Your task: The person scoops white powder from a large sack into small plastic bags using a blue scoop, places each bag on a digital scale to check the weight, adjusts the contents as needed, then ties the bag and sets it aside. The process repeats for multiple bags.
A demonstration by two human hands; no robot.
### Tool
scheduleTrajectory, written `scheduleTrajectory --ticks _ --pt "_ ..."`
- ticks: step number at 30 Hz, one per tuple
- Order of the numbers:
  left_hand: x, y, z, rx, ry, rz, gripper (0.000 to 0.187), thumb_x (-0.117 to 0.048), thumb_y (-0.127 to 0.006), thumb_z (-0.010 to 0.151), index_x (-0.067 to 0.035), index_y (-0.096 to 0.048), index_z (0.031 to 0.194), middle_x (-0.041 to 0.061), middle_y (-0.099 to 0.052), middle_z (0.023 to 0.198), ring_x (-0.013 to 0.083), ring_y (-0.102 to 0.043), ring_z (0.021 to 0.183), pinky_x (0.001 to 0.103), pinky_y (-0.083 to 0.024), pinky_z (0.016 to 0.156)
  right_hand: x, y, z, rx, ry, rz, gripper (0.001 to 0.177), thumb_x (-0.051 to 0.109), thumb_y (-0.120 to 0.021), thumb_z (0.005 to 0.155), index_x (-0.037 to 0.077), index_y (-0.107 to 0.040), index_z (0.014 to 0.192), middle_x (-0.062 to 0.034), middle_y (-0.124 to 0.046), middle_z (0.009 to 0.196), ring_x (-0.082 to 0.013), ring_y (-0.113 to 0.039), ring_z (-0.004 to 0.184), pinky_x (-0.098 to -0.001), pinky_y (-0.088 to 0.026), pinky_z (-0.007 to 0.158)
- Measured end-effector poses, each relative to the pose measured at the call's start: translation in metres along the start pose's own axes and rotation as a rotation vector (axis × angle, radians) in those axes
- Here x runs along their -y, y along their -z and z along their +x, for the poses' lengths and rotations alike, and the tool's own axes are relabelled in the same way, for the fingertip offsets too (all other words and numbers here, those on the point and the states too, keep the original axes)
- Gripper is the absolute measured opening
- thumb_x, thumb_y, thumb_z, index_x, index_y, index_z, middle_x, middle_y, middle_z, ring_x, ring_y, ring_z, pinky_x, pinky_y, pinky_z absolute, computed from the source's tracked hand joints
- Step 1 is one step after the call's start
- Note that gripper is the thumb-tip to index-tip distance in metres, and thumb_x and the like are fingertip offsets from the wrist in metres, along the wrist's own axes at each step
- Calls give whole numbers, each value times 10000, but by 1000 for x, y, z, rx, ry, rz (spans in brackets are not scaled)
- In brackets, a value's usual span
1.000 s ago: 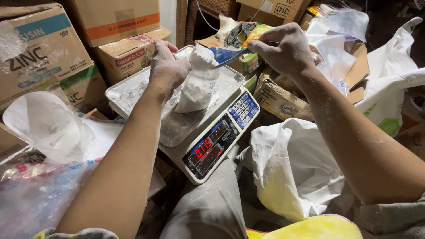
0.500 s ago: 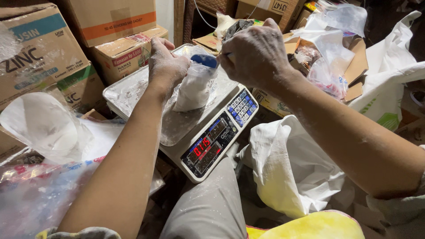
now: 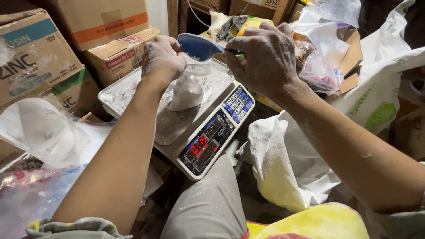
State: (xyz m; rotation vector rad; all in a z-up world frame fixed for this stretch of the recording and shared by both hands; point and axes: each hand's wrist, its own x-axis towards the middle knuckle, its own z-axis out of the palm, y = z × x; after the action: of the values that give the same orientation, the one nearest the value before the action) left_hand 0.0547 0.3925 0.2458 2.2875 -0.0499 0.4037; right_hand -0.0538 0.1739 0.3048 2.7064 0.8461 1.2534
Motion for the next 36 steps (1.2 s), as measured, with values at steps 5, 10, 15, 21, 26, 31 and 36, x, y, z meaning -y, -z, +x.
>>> scheduleTrajectory --ticks 5,10,15,21,26,31,36 --pt "-12 11 -7 64 94 143 208 -190 -754 777 -227 -726 980 55 -732 1091 273 -700 1044 401 -554 885 -2 6 -12 -67 -68 92 134 292 -791 949 161 -808 969 -43 -717 860 -266 -662 870 -452 -462 825" --pt "-19 10 -17 -51 34 85 195 -307 -774 826 -213 -703 982 54 -728 1066 267 -687 1030 423 -536 863 -4 1 -30 -84 -194 184 133 264 -796 942 139 -820 983 -32 -719 790 -197 -676 736 -405 -494 708" --pt "-25 6 -27 -97 -11 -17 191 -391 -740 873 -202 -742 899 60 -754 959 273 -719 902 431 -544 808 -12 -13 -58 -108 -456 648 162 234 -759 1021 94 -815 1080 29 -760 889 -52 -665 783 -253 -521 712" --pt "-40 -14 -46 -88 -157 -153 269 -394 -691 927 -150 -746 828 64 -769 809 249 -753 801 404 -559 775 0 -11 -109 -68 -1313 1165 265 289 -738 898 76 -797 1044 46 -565 639 -44 -431 521 -225 -315 482" --pt "-50 -44 -67 -18 -191 -171 266 -395 -708 906 -140 -755 849 68 -760 807 253 -745 779 414 -561 743 4 1 -155 -50 -1462 1197 223 289 -727 919 74 -758 971 51 -539 633 -47 -416 521 -232 -317 493" --pt "-53 -74 -88 72 -231 -205 273 -393 -705 911 -135 -771 852 78 -762 793 248 -749 764 400 -563 755 1 11 -206 -55 -1597 1207 174 277 -700 927 112 -743 957 65 -508 627 -46 -372 511 -236 -271 474" --pt "-52 -111 -116 201 -217 -229 284 -383 -687 913 -118 -769 853 92 -766 783 233 -759 746 379 -571 761 -1 18 -262 -54 -1695 1117 185 282 -717 936 103 -759 956 65 -511 629 -39 -367 506 -226 -270 466"
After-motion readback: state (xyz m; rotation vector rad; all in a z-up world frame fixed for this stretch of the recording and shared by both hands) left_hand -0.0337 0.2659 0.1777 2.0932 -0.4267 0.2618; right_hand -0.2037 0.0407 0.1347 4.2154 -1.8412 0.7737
